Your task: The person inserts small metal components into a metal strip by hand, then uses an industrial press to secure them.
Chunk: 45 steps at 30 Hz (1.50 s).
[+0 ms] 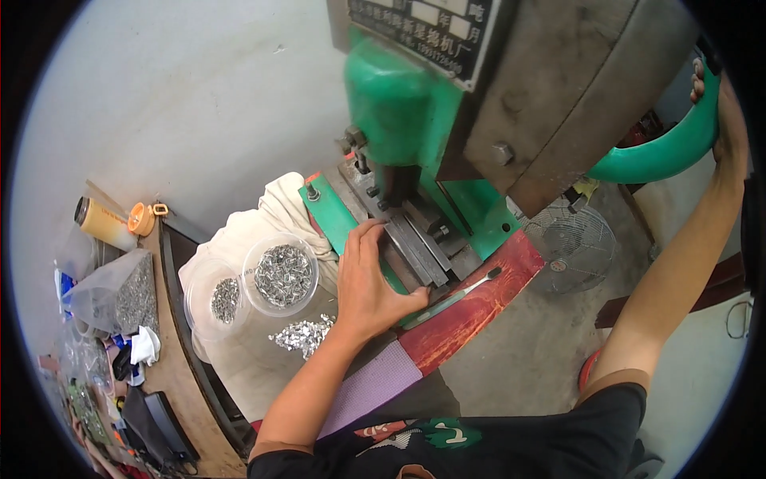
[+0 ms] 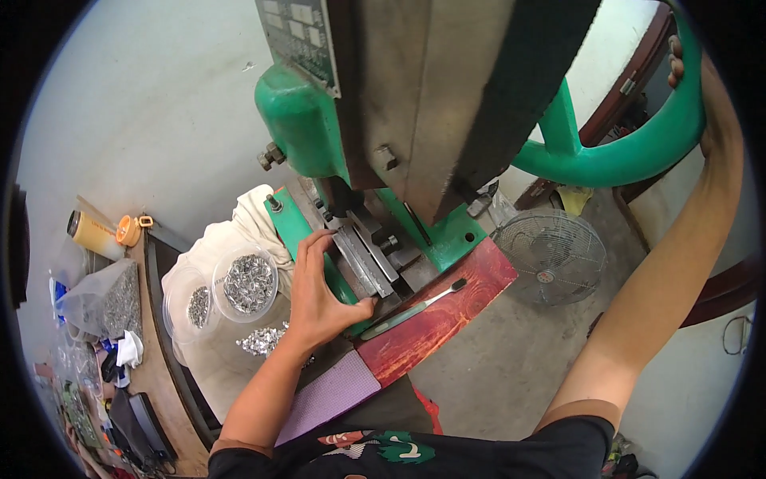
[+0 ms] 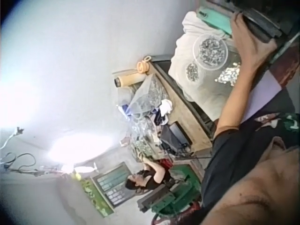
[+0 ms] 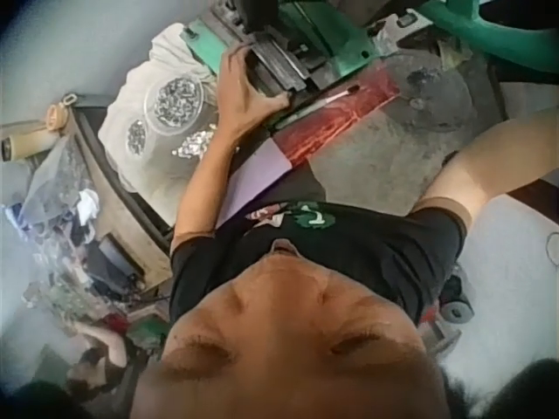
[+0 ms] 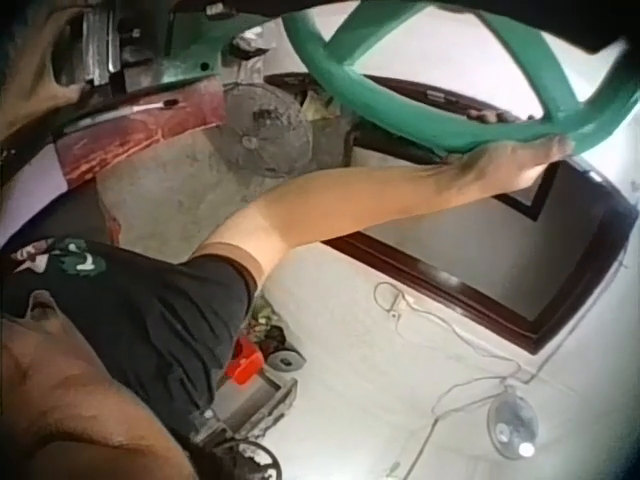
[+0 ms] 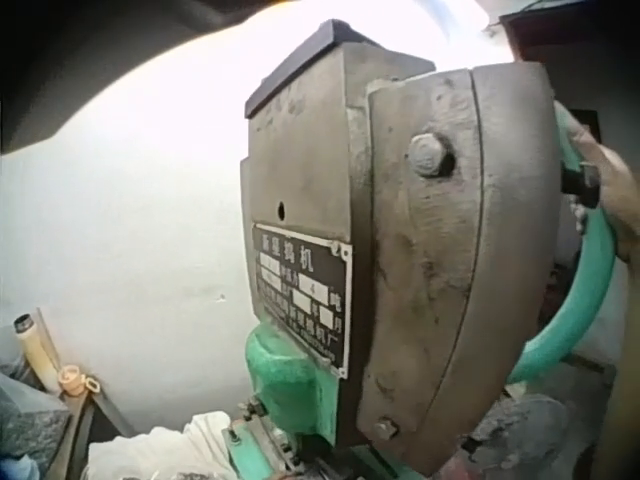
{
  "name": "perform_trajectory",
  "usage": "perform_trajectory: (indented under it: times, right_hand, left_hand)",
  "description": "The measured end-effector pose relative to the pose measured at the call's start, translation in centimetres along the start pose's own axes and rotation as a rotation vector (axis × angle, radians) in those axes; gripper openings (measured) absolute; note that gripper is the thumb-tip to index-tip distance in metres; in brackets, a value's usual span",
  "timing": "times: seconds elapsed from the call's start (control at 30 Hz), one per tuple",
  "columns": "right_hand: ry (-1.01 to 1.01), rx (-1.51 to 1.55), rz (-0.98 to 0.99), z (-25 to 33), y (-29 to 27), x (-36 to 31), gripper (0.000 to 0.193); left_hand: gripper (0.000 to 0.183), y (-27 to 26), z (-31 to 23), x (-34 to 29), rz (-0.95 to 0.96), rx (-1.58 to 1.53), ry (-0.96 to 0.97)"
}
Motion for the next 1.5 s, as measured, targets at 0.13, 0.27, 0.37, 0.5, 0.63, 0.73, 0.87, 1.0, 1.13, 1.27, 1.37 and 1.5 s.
perform_trajectory:
  times: [0.13, 0.27, 0.37, 0.5, 0.63, 0.73, 0.87, 1.0, 1.13, 1.27, 1.37, 1.5]
  right_hand:
    - [0.041, 0.076, -0.207, 1.3, 1.4, -3.0, 0.041]
    - [-0.192, 0.093, -0.488, 2.7, 4.1, -7.7, 0.047]
    - [-0.619, -0.421, -0.854, 4.6, 9.4, -16.5, 0.044]
    - [-0.480, -0.115, -0.098, 4.5, 20.7, -27.1, 0.018]
    - [-0.241, -0.030, 0.262, 4.9, 26.5, -31.0, 0.016]
    - [-0.158, 0.035, 0.403, 4.9, 27.1, -30.3, 0.020]
    - [-0.145, 0.155, 0.525, 4.3, 28.3, -29.8, 0.025]
    - [0.029, 0.266, 0.586, 2.9, 29.1, -30.7, 0.027]
    - [-0.098, 0.100, 0.244, 4.8, 25.0, -31.9, 0.033]
    - [-0.214, -0.173, 0.348, 7.5, 22.6, -34.2, 0.048]
    - [-0.300, -0.235, 0.307, 8.3, 22.6, -34.8, 0.052]
    - [-0.399, -0.242, 0.256, 8.5, 23.3, -35.4, 0.039]
  left_hand:
    - [0.090, 0.2, 0.1, 0.0, 0.005, -0.007, 0.023]
    - [0.090, 0.3, 0.3, 0.0, -0.009, -0.016, 0.047]
    - [0.090, 0.3, 0.2, -0.3, -0.010, -0.034, 0.047]
    - [0.092, 0.3, 0.6, -0.2, -0.001, -0.047, 0.052]
    - [0.092, 0.2, 0.9, 0.0, 0.016, -0.069, 0.072]
    - [0.097, 0.0, 1.2, 0.3, 0.062, -0.121, 0.074]
    - [0.109, -0.3, 1.6, 0.6, 0.111, -0.157, 0.052]
    - [0.115, -0.1, 2.4, 1.0, 0.195, -0.265, -0.063]
    - [0.108, -0.4, 2.6, 1.5, 0.232, -0.343, -0.109]
    - [0.087, -0.6, 3.2, 1.6, 0.225, -0.412, -0.210]
    - [0.075, -0.6, 3.0, 1.4, 0.206, -0.445, -0.201]
    - [0.063, -0.6, 2.3, 0.7, 0.113, -0.550, -0.259]
Point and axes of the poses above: each hand's wrist, its own x-axis towards the middle knuckle, its own y-axis out of the palm, z = x × y, the point moved 4 cm from there along x, towards the middle knuckle, and after that the axes turned 3 degrees about -x, right-handed, at the moved point
